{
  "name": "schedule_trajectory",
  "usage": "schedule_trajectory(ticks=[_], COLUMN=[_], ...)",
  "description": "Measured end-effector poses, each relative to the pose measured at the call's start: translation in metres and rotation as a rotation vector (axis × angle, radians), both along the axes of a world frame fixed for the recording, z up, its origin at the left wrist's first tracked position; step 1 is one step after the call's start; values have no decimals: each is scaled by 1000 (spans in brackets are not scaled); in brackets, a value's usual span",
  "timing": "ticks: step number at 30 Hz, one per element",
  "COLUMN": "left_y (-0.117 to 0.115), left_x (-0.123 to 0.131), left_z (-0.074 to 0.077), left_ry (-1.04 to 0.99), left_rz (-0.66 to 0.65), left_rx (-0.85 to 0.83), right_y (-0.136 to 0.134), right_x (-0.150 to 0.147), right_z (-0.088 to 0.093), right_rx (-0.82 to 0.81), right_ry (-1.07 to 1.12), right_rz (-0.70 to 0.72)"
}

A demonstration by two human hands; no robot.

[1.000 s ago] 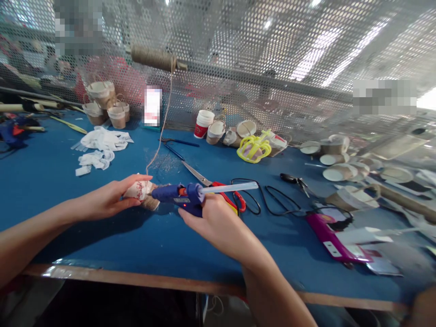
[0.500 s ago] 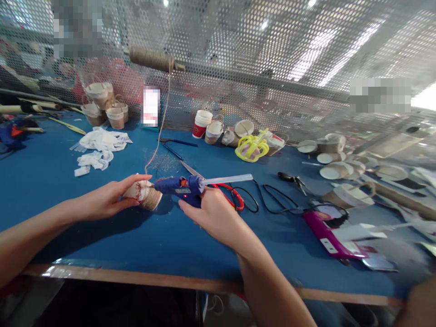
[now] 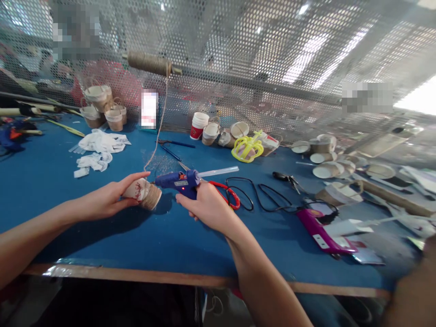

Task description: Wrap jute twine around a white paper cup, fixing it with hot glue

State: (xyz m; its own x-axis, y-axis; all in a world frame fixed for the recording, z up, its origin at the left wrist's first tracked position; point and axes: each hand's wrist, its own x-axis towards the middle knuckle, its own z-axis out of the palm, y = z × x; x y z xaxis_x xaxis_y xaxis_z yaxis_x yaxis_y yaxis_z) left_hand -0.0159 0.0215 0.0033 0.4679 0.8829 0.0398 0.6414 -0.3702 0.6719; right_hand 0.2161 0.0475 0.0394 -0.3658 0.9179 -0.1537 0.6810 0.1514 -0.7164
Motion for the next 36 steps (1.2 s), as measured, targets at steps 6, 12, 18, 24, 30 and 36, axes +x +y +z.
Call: schedule_trajectory(ticks=[6, 12, 18, 24, 30, 36], left_y=[1, 8, 12, 16, 10, -11], left_x=[1, -2, 3, 7, 10, 14], left_z=[0, -5, 0, 1, -3, -7], left_ry=[-84, -223, -243, -276, -347, -256], left_rz=[56, 136, 144, 193, 112, 37], left_rx=[35, 71, 24, 2, -12, 69], right_y=[28, 77, 109, 112, 73, 32], right_x=[13, 34, 42, 34, -1, -43], right_z=[-8, -16, -34, -38, -10, -14], right_rx=[83, 244, 163, 173, 239, -82], right_ry=[162, -191, -401, -474, -249, 257], right_rz=[-143, -389, -454, -495, -263, 202])
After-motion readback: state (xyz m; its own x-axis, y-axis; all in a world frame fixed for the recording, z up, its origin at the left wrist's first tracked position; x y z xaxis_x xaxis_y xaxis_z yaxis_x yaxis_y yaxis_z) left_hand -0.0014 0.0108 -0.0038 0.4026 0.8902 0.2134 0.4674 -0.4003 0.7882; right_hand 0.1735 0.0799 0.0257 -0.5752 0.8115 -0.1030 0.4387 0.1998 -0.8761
